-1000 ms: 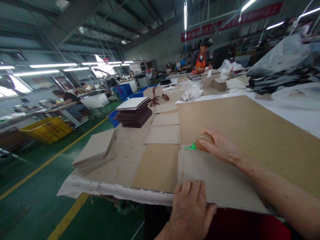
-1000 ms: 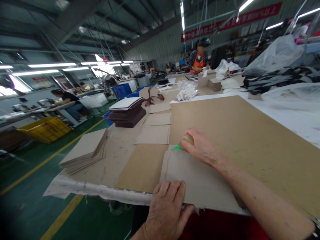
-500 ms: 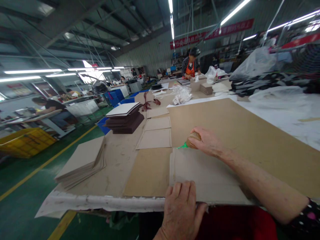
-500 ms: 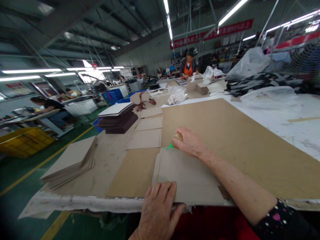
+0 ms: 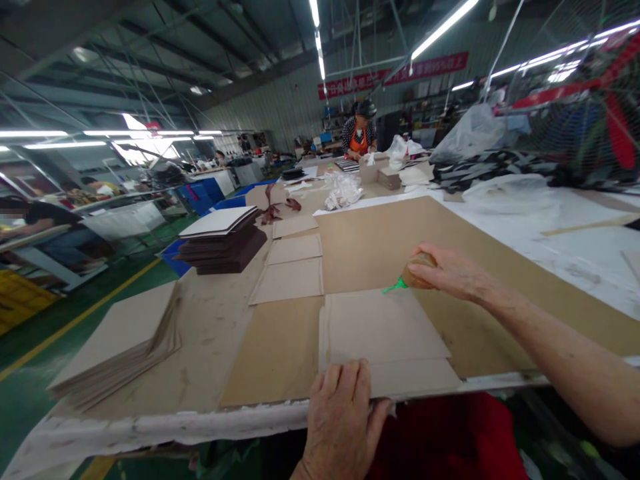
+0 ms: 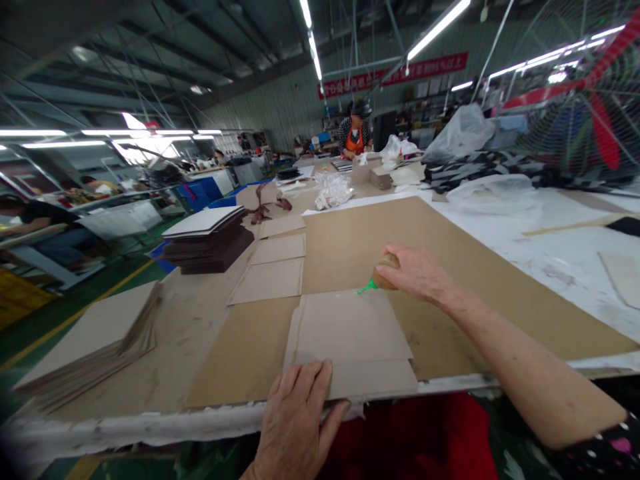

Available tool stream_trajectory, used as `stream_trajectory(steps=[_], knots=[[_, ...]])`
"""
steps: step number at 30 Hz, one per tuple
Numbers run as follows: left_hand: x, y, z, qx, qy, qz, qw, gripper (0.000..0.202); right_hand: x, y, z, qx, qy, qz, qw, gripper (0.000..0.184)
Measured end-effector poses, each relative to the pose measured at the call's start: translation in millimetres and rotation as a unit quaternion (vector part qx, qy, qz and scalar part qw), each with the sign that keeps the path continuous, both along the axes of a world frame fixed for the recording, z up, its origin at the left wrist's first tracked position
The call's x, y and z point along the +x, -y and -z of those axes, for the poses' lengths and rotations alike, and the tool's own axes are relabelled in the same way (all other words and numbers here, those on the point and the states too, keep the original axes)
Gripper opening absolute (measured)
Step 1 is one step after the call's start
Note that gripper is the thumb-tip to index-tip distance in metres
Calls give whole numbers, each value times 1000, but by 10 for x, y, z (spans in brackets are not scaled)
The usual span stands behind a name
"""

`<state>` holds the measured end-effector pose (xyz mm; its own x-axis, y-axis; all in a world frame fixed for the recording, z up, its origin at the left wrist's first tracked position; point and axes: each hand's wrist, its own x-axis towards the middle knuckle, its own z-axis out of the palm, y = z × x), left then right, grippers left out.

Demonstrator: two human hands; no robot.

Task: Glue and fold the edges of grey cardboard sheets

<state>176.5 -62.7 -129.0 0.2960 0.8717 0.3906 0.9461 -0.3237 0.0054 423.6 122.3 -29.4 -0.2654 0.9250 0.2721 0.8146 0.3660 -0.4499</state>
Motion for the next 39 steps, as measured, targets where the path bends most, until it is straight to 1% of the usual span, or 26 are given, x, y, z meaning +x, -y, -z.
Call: stream_trajectory(steps=[4, 7, 10, 13, 15, 18, 27, 29, 30, 31, 33, 37, 39], knots=[[-3, -7, 0, 7, 2, 0, 1000, 45, 241, 28, 23, -7, -10, 41, 999, 25], [0, -20, 10, 7, 5, 4, 1000, 44, 364, 50, 31, -21, -20, 61, 998, 27], [-1, -33, 19, 11, 11, 8, 1000, 44, 414, 66, 28, -33, -30, 73, 996, 29], [-1, -37, 20, 14, 14, 11, 1000, 44, 371, 68, 28, -41, -38, 68, 996, 30], [3, -34, 19, 12, 11, 10, 1000, 44, 284, 61, 36, -40, -46, 49, 997, 29], [10, -24, 16, 1, 9, 5, 1000, 46, 72, 34, 57, -35, -54, 15, 998, 26], [8, -24, 13, -12, 15, 5, 1000, 47, -783, -94, 104, -8, -71, -81, 994, 18], [5, -28, 18, -9, 15, 4, 1000, 47, -868, -106, 101, -9, -75, -88, 993, 17], [3, -30, 20, -5, 15, 5, 1000, 46, -867, -110, 92, -11, -74, -90, 993, 17], [1, -33, 22, -2, 16, 6, 1000, 46, -833, -112, 78, -15, -71, -89, 993, 18], [-2, -39, 23, 5, 20, 11, 1000, 44, -673, -102, 36, -20, -61, -77, 995, 19], [-5, -57, 26, 26, 28, 21, 999, 42, -154, -5, -64, -38, -30, -28, 998, 23], [-5, -67, 30, 40, 29, 26, 998, 42, 89, 58, -85, -52, -24, 1, 998, 26]])
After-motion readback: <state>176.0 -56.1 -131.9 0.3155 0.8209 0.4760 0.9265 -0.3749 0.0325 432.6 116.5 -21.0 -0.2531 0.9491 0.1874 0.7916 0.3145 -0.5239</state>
